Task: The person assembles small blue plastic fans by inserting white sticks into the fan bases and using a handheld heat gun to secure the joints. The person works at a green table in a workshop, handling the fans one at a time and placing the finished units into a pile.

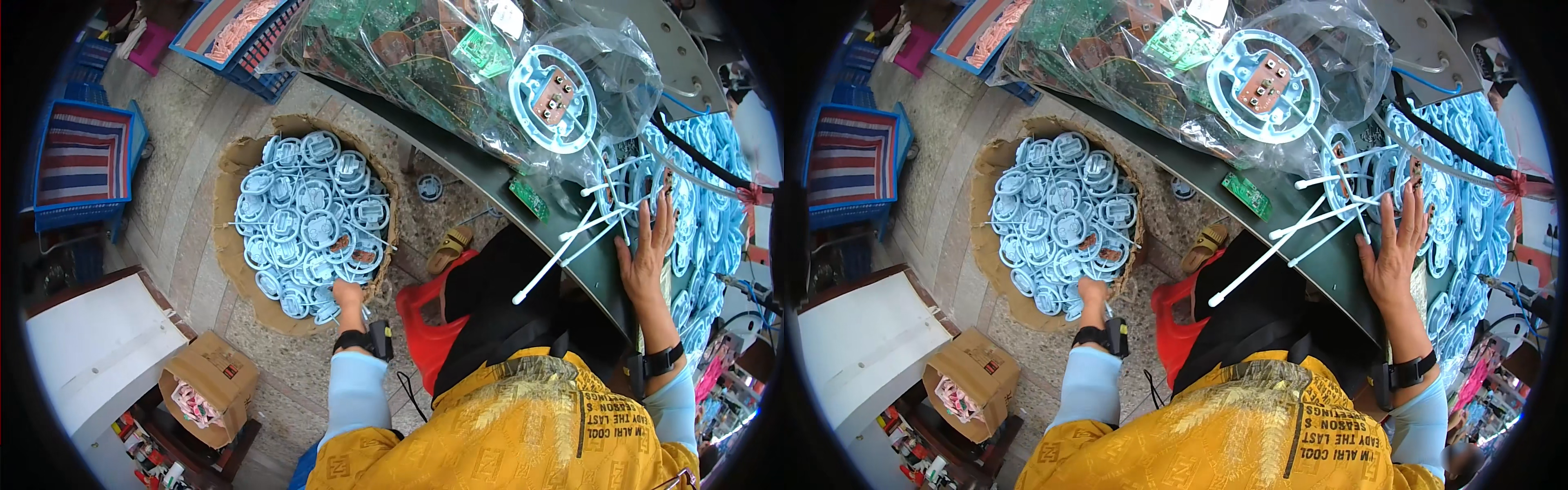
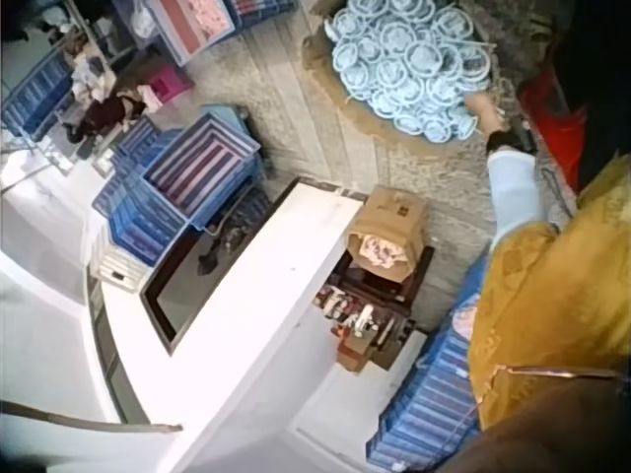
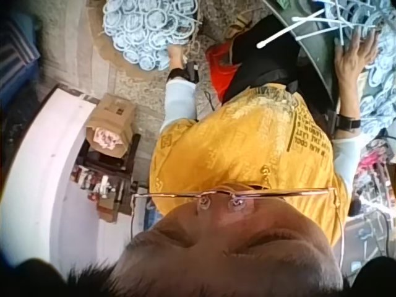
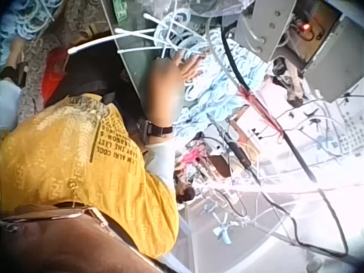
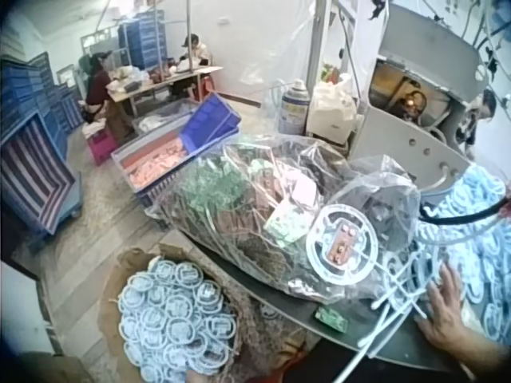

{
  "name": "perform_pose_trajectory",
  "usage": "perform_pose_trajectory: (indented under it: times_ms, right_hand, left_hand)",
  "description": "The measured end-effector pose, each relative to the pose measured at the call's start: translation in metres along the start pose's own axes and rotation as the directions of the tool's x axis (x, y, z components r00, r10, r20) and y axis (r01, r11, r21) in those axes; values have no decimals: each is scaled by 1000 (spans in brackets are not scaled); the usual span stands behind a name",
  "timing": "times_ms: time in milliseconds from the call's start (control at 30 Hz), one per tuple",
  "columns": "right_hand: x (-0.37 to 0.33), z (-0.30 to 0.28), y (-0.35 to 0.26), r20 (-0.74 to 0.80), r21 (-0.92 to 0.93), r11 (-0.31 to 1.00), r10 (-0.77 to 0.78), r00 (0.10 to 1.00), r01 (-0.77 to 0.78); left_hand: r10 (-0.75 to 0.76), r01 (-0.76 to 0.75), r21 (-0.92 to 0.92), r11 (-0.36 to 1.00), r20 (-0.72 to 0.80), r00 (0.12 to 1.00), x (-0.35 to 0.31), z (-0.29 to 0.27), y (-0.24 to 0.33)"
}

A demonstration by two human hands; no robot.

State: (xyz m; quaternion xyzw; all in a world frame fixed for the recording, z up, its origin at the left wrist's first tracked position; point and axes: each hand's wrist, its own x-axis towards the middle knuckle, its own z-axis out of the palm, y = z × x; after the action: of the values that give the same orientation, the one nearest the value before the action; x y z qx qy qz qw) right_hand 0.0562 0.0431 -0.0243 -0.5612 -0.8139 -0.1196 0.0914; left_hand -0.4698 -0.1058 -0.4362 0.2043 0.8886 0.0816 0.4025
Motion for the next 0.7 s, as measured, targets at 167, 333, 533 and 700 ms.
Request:
perform_pose_trajectory:
  times_ms: [167,333,533,700]
  right_hand:
    - [-5,1,-2,0,1,999,45,999,-45]
    - [-6,0,-1,-28,13,999,43,999,-43]
    - [-9,0,-1,-38,50,995,87,995,-85]
    - [-11,0,2,-100,65,995,87,991,-81]
  left_hand:
    - [113,-106,-166,980,37,993,-65,-134,82]
    - [132,-163,-444,881,-101,986,-115,-240,113]
    - [345,-485,-697,528,-345,873,-184,-314,157]
    - [495,-643,-701,309,-459,738,-256,-343,194]
